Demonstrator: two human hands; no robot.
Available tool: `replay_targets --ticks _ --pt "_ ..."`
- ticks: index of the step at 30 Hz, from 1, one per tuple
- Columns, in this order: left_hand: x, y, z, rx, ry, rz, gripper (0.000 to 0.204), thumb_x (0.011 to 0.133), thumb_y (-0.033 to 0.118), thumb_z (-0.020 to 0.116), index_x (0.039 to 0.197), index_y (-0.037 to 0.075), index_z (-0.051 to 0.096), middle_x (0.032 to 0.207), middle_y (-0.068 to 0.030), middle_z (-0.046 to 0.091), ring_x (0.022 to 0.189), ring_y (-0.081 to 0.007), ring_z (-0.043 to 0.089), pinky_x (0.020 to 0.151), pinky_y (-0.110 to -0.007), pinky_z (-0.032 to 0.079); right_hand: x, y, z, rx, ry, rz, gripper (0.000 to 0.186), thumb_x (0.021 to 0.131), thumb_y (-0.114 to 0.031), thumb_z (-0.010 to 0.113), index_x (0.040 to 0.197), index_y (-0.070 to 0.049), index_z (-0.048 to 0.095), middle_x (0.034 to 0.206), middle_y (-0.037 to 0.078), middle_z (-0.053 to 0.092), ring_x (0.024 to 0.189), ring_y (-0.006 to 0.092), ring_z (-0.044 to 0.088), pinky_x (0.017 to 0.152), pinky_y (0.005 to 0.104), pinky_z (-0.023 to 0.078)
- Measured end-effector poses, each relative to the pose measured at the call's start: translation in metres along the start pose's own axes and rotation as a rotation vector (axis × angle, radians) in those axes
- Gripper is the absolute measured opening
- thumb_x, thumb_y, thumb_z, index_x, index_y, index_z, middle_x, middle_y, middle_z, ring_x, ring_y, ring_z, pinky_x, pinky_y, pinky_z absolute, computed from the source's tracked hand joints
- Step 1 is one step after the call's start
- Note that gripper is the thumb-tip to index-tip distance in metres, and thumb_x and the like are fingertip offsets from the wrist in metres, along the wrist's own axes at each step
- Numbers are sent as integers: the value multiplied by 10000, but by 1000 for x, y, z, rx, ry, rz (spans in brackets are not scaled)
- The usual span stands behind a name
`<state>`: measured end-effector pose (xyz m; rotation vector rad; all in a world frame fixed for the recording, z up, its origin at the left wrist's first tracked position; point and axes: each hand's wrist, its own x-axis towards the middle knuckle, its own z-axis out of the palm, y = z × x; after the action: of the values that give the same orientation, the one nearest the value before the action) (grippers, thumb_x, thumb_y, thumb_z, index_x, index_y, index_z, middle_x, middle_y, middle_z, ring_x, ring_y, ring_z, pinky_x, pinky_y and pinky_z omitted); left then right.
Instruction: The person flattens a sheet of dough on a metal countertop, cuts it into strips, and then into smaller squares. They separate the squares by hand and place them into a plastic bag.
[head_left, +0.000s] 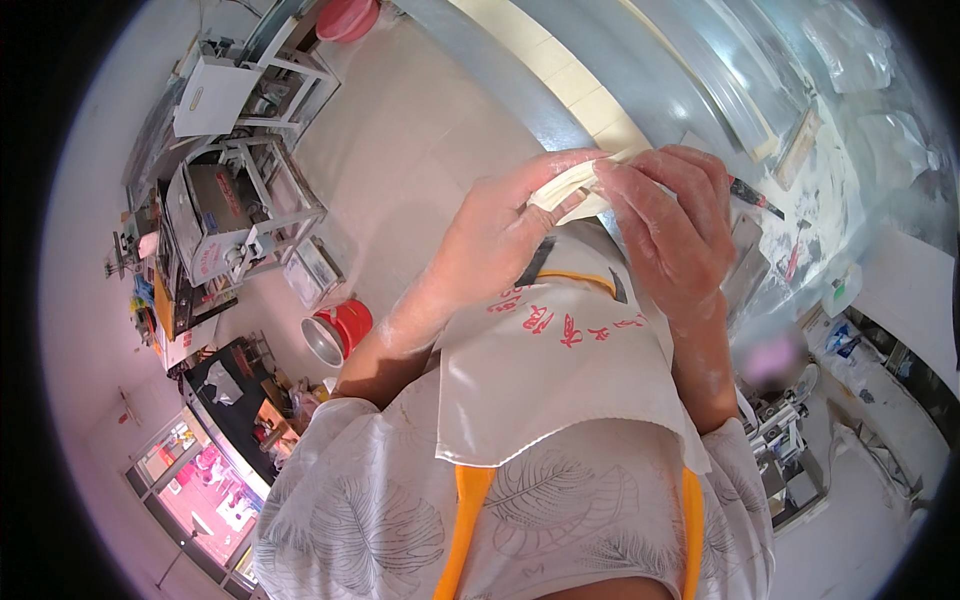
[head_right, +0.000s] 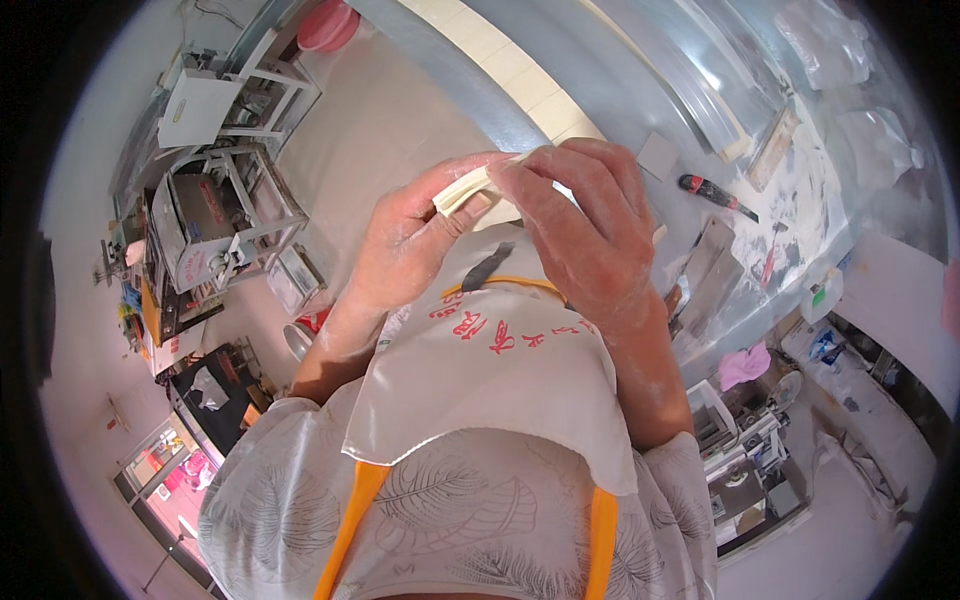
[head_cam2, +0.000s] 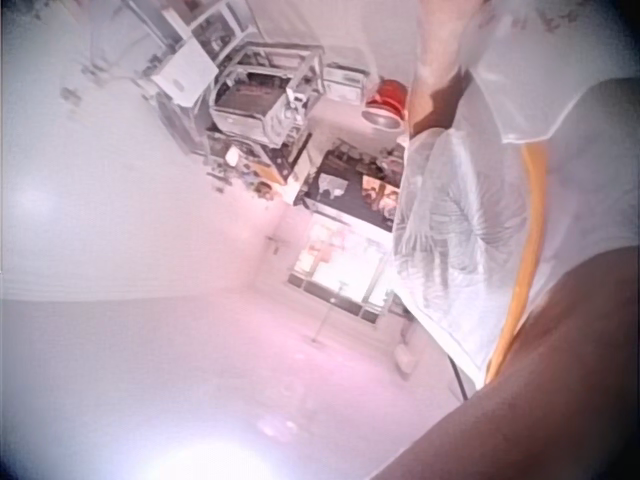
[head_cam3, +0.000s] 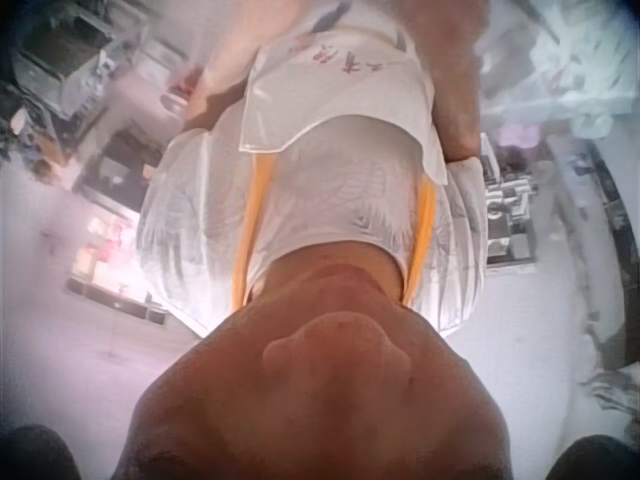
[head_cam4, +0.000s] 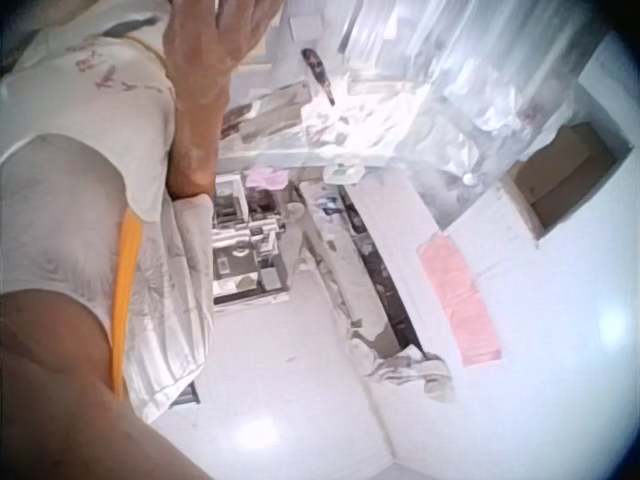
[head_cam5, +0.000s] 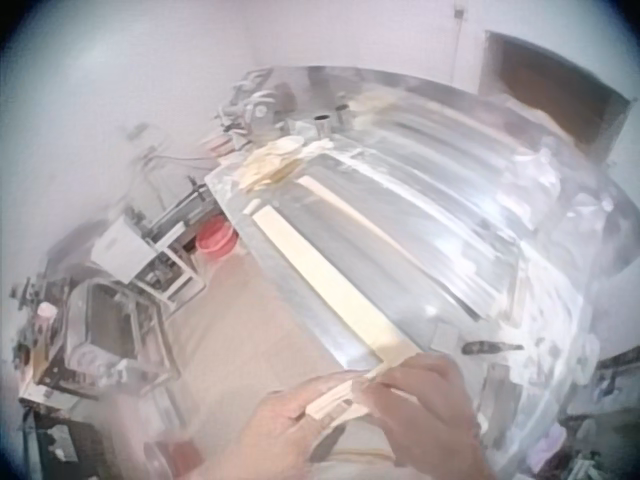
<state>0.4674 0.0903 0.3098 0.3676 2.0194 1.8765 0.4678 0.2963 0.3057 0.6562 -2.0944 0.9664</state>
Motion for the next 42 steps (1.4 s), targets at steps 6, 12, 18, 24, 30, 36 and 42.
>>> replay_targets --ticks 6,12,18,24,30,36,42 --pt "-7 -3 -10 -67 -15 40 414 1046 -30 504 1445 -3 614 1373 -105 685 1260 -180 637 1103 -334 488 5 -5 3 -12 -28 -55 360 709 4 819 1065 -45 806 989 55 699 898 259 656 740 362 554" --pt "-8 -9 -16 -146 -12 16 419 1043 -29 511 1450 -7 607 1384 -96 676 1260 -169 630 1099 -324 486 6 -8 10 -13 23 -80 337 686 -57 810 1023 -48 818 984 51 722 874 256 682 722 367 565" --pt "-7 -7 -20 -289 -26 -53 401 1054 2 543 1451 -16 600 1360 -77 676 1244 -153 628 1087 -313 486 10 -7 10 -11 0 -126 324 701 -50 802 1025 -36 813 1008 63 736 889 256 694 722 370 567" --pt "-12 -24 -26 -575 -36 -116 404 1051 6 566 1451 -53 571 1360 -104 676 1251 -169 636 1085 -327 495 13 -6 16 11 -30 -157 290 726 -20 792 1015 -22 771 1010 69 730 916 263 687 767 385 537" --pt "-15 -21 -30 -709 -39 -241 391 1049 10 592 1430 -74 567 1376 -145 672 1274 -209 643 1094 -371 513 17 -8 16 0 -220 -90 321 728 -25 778 1041 -68 728 1047 39 712 975 259 645 887 409 448" --pt "-21 -44 -49 -1033 -153 -234 413 1049 72 621 1414 -109 551 1411 -182 643 1283 -257 644 1101 -424 513 18 1 33 78 -339 -61 304 749 -41 759 1046 -95 725 1028 8 699 1013 253 632 907 417 420" --pt "-8 -38 -66 -1271 14 -409 374 1094 179 605 1367 -76 586 1366 -161 659 1211 -251 676 1038 -408 554 29 9 55 81 -448 -99 254 777 -59 759 1026 -97 722 1037 17 713 1042 252 650 916 431 431"
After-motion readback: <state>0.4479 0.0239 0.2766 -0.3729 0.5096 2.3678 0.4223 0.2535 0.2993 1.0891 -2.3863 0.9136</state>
